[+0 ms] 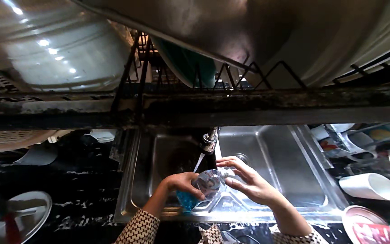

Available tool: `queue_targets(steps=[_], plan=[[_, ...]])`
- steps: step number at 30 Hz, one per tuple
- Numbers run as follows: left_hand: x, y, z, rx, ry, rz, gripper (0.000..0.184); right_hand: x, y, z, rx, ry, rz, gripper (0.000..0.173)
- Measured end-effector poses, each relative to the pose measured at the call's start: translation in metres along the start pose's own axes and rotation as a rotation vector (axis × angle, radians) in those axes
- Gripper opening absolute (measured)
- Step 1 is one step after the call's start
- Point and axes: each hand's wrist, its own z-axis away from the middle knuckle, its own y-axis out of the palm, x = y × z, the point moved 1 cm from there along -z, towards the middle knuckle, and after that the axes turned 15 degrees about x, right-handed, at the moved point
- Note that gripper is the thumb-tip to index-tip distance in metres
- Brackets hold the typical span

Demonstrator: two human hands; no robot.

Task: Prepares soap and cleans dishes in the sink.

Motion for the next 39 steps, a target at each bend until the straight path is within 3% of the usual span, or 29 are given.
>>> queue_targets(steps=[2,5,13,21,26,30,35,39], plan=[[-0.001,0.001,-0.001,-0.009,-0.012,-0.013,0.053,0.0,0.003,0.0,-0.08,0.218,0.269,0.051],[-0.001,0.002,-0.001,-0.012,-0.026,-0.031,0.052,-0.006,0.005,0.001,-0.107,0.245,0.474,0.042],[-0.004,0.005,0.002,-0.027,0.035,0.013,0.053,-0.006,-0.005,0.005,0.033,-0.1,0.099,0.022],[-0.001,0.006,-0.001,0.079,0.164,0.047,0.059,-0.002,-0.003,0.007,0.101,-0.288,0.0,0.01],[-0.002,0.008,0.0,0.095,0.177,0.074,0.065,0.001,0.002,0.006,0.146,-0.296,-0.013,0.018],[0.001,0.011,0.006,0.064,0.155,0.12,0.063,0.004,0.014,0.002,0.04,-0.288,0.044,0.014],[-0.001,0.014,0.01,0.039,0.202,0.184,0.057,0.002,0.011,-0.012,0.023,-0.467,-0.186,0.025],[-0.002,0.014,0.012,0.017,0.169,0.204,0.054,0.006,-0.002,-0.023,0.065,-0.565,-0.439,0.024]])
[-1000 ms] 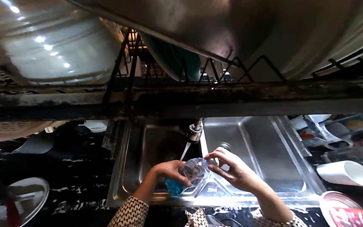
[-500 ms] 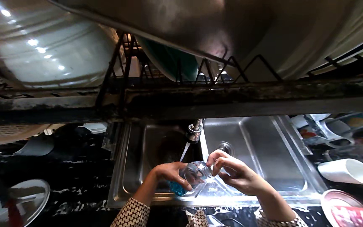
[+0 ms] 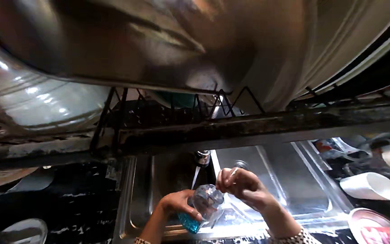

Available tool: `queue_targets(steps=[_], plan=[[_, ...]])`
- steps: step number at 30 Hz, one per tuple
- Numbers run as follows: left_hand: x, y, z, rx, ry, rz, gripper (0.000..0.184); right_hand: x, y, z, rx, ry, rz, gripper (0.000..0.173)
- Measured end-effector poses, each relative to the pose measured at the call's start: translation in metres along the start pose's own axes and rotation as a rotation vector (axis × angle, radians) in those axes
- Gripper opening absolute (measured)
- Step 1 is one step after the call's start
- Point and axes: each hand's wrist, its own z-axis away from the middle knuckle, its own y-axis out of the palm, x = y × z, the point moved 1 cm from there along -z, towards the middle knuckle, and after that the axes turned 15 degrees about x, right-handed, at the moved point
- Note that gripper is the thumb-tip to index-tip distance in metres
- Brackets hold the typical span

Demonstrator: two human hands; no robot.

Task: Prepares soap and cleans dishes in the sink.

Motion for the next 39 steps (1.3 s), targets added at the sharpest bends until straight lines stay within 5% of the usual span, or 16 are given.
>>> queue_targets(steps=[3,5,7,10,13,15,17,19,21,25,29,32,39], plan=[[0.005,-0.002,0.006,-0.019,-0.044,-0.009,0.056,0.007,-0.03,-0.008,-0.411,0.081,0.09,0.023],[0.009,-0.004,0.01,-0.023,-0.031,-0.018,0.058,-0.004,-0.062,-0.017,-0.709,0.419,0.477,0.027],[0.012,-0.004,0.018,-0.031,0.007,-0.046,0.061,-0.031,-0.097,-0.025,-0.662,0.855,0.737,0.044],[0.009,0.002,0.04,-0.137,0.052,-0.094,0.059,-0.074,-0.124,-0.044,-0.536,1.179,0.874,0.051],[0.007,0.021,0.078,-0.391,0.104,-0.079,0.054,-0.044,-0.106,-0.085,-0.303,1.538,0.776,0.052],[0.008,0.039,0.105,-0.638,0.124,-0.014,0.053,-0.06,-0.105,-0.078,-0.388,1.417,0.93,0.05],[0.012,0.055,0.13,-0.869,0.101,-0.014,0.06,-0.128,-0.12,-0.039,-0.718,0.92,1.306,0.044],[0.019,0.062,0.151,-0.974,0.103,-0.076,0.066,-0.087,-0.125,-0.061,-0.594,1.274,0.7,0.043],[0.022,0.067,0.163,-1.015,0.121,-0.11,0.067,-0.066,-0.116,-0.079,-0.754,1.274,0.421,0.038],[0.019,0.069,0.168,-1.001,0.08,-0.154,0.071,-0.107,-0.139,-0.043,-0.858,1.149,0.295,0.044],[0.016,0.062,0.162,-0.98,-0.062,-0.217,0.068,-0.114,-0.076,-0.024,-0.939,1.012,0.192,0.053],[0.014,0.057,0.158,-0.98,-0.12,-0.191,0.069,-0.141,-0.033,-0.009,-0.813,1.15,0.066,0.043],[0.014,0.06,0.159,-0.963,-0.09,-0.18,0.067,-0.224,-0.001,0.026,-0.67,1.626,-0.019,0.055]])
